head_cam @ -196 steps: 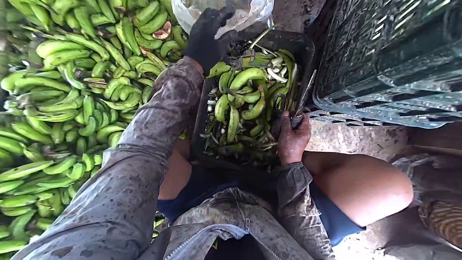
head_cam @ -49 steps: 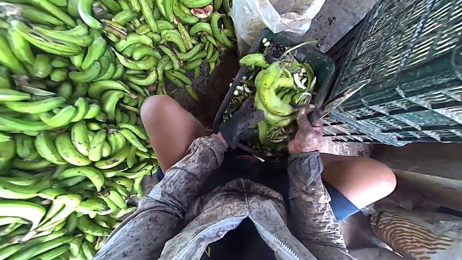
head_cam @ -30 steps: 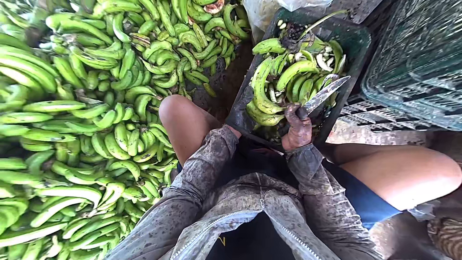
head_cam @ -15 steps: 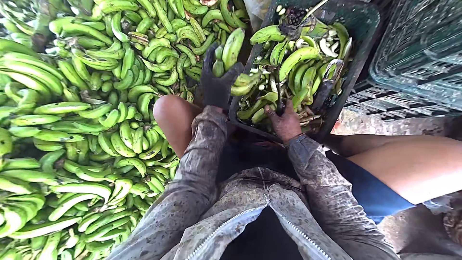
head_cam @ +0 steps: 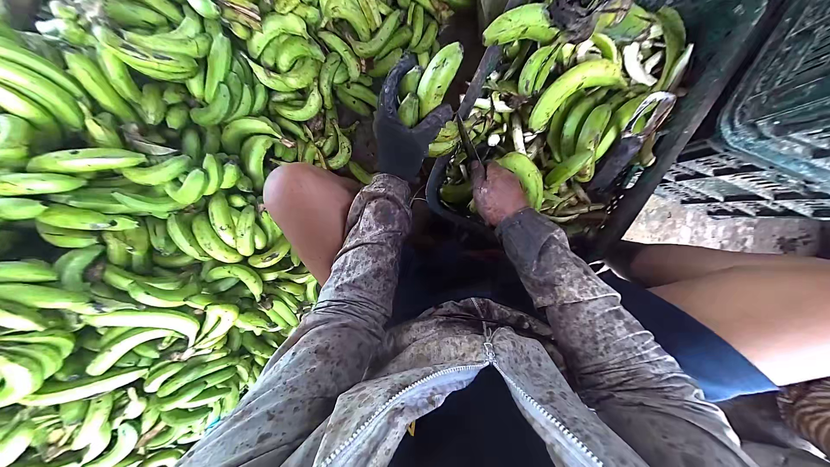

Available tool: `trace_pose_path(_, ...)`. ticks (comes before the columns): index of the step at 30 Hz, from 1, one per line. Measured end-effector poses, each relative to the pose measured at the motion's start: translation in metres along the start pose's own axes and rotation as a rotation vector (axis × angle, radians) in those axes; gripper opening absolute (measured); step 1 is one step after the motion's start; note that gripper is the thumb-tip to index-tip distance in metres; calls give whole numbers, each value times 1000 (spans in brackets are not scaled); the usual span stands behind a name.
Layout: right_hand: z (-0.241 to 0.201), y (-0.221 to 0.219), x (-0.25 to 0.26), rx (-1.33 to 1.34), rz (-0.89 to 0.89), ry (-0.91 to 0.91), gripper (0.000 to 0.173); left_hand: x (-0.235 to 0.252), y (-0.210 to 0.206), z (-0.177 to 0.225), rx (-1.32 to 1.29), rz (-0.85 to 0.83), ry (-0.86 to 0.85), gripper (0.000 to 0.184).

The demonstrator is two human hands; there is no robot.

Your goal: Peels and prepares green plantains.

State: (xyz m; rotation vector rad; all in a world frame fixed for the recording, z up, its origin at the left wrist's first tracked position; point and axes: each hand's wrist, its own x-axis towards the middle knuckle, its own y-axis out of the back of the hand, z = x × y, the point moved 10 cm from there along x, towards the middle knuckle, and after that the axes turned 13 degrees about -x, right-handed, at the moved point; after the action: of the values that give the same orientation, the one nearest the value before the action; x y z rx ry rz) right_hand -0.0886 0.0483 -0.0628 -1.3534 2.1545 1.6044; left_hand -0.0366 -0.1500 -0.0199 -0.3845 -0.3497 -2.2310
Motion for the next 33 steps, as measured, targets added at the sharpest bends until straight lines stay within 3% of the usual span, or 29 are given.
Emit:
trace_pose_path(7, -28, 1, 24, -101, -78, 4, 55, 3, -17, 17, 118, -121, -53, 82)
trace_pose_path(11, -20, -8, 22, -111, -82, -37, 54, 11, 5, -26, 67, 58, 260, 77)
trace_pose_path(14, -16, -11, 11, -185, -151, -93, 52, 12, 10, -41, 53, 93, 394, 76)
trace_pose_path(21, -27, -31, 35, -215, -163, -104, 46, 15, 6, -32, 83, 46, 283, 77)
trace_pose_path(25, -31, -28, 30, -264, -195, -50, 48, 5, -11, 15, 252, -21, 92, 82)
trace_pose_path(30, -28, -41, 35, -240, -171, 16, 53, 24, 6, 98, 71, 88, -44, 86)
trace_pose_path(33, -18, -28, 25, -89, -170, 72, 46, 35, 13, 110, -34, 106, 0, 91)
